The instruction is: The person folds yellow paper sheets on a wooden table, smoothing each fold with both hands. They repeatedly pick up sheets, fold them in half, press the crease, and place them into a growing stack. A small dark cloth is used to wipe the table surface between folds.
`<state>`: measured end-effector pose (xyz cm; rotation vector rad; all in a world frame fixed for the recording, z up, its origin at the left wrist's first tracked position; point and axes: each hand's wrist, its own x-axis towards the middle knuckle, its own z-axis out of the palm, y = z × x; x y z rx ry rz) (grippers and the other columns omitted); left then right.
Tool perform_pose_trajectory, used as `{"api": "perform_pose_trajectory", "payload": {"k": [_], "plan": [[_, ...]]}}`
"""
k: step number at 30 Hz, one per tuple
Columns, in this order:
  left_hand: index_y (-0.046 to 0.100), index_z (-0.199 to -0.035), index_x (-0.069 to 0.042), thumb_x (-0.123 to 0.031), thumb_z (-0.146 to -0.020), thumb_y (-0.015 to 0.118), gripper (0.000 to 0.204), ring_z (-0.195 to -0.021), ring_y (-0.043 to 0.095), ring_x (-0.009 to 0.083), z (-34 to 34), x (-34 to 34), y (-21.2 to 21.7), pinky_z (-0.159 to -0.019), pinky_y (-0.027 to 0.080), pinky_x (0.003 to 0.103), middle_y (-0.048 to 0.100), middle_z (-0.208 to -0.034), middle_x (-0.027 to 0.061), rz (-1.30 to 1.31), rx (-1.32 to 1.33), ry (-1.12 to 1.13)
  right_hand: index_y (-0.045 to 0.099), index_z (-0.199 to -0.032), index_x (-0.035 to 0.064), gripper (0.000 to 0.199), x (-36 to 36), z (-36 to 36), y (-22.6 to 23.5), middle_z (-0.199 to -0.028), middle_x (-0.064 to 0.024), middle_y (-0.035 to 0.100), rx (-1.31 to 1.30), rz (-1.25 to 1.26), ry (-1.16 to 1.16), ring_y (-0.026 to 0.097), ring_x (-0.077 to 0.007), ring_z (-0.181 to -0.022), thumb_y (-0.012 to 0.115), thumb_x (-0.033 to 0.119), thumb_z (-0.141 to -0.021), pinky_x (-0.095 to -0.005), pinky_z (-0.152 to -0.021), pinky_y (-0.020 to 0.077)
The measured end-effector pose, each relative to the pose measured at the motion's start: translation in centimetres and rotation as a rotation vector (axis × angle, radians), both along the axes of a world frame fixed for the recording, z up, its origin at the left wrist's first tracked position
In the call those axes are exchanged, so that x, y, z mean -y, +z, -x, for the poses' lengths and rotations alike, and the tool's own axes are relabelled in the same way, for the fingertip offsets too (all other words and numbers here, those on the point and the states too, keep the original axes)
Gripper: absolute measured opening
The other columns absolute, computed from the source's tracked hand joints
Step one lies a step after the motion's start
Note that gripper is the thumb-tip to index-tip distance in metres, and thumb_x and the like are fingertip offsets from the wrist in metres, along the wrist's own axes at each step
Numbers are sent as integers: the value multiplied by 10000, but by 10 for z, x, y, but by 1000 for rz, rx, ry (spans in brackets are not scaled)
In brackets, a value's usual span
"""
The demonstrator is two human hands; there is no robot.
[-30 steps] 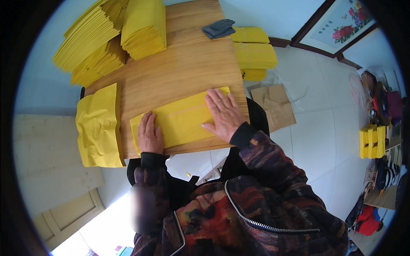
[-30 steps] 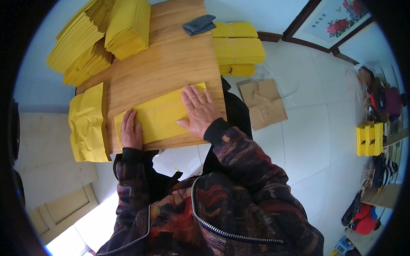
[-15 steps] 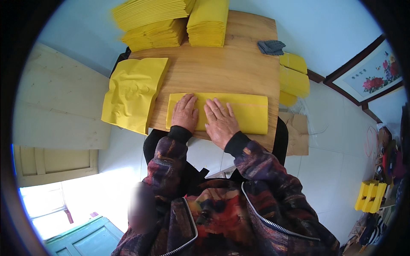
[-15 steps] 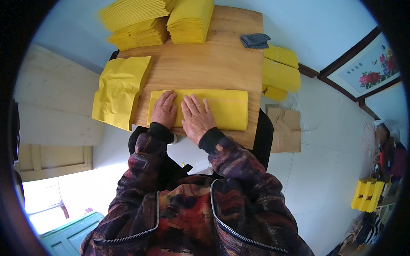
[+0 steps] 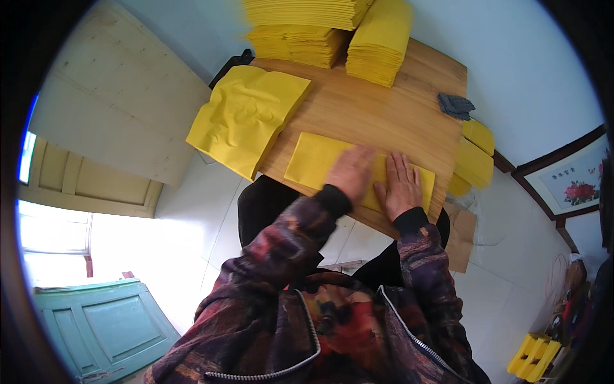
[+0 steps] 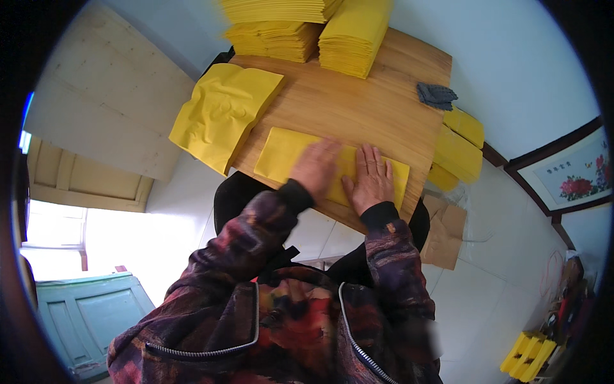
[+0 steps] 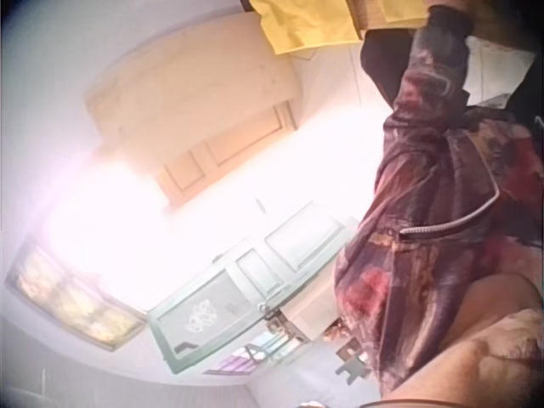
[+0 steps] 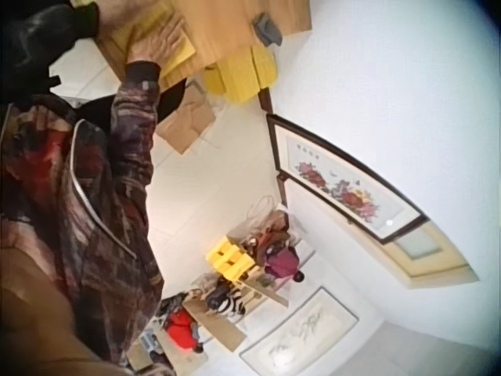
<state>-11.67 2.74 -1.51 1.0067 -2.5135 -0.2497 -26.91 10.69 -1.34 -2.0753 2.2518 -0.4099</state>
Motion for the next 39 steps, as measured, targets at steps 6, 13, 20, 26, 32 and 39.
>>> {"api": "perform_pose_trajectory", "payload": {"k": [6,13,20,26,32,39], "plan": [[402,-1391,-92,-356,-910,495,557,-1381,297,245,-8,-5,-5,-1132,205,439,360,-1474,92,-117,136,31,305,-1443,73,682,2,1,0,-1527,-86,256,-32,-15,-3,228,-266,-1408,552,367,-879,-471,-1136,171],[307,-1459,-145,-372,-914,492,619,-1426,209,225,-82,32,-2,-1149,163,440,252,-1539,47,-167,252,341,328,-1429,54,688,-7,12,0,-1519,-92,273,4,-28,-42,218,-263,-1410,547,409,-882,-471,-1137,163],[314,-1454,-145,-336,-910,466,597,-1420,217,230,-85,34,-9,-1147,161,427,266,-1535,32,-105,262,347,421,-1364,31,638,12,-70,0,-1460,-131,362,93,119,104,271,-292,-1383,588,359,-843,-510,-1117,187],[315,-1453,-153,-341,-914,451,586,-1417,222,227,-87,38,-10,-1149,158,407,257,-1538,23,-87,285,336,395,-1395,51,659,27,-84,-10,-1495,-97,321,131,84,129,251,-250,-1398,562,400,-862,-452,-1143,148],[304,-1459,-162,-363,-926,438,585,-1418,218,216,-88,35,-8,-1150,159,405,252,-1540,15,-109,296,342,351,-1419,24,691,-14,11,-8,-1512,-117,294,40,71,-21,223,-261,-1413,510,445,-895,-458,-1137,167],[293,-1463,-155,-366,-927,433,593,-1427,196,208,-85,34,-7,-1156,144,397,236,-1546,19,-118,297,356,304,-1432,25,683,-39,60,14,-1511,-125,280,-33,-31,-131,211,-279,-1413,518,399,-903,-483,-1132,172]]}}
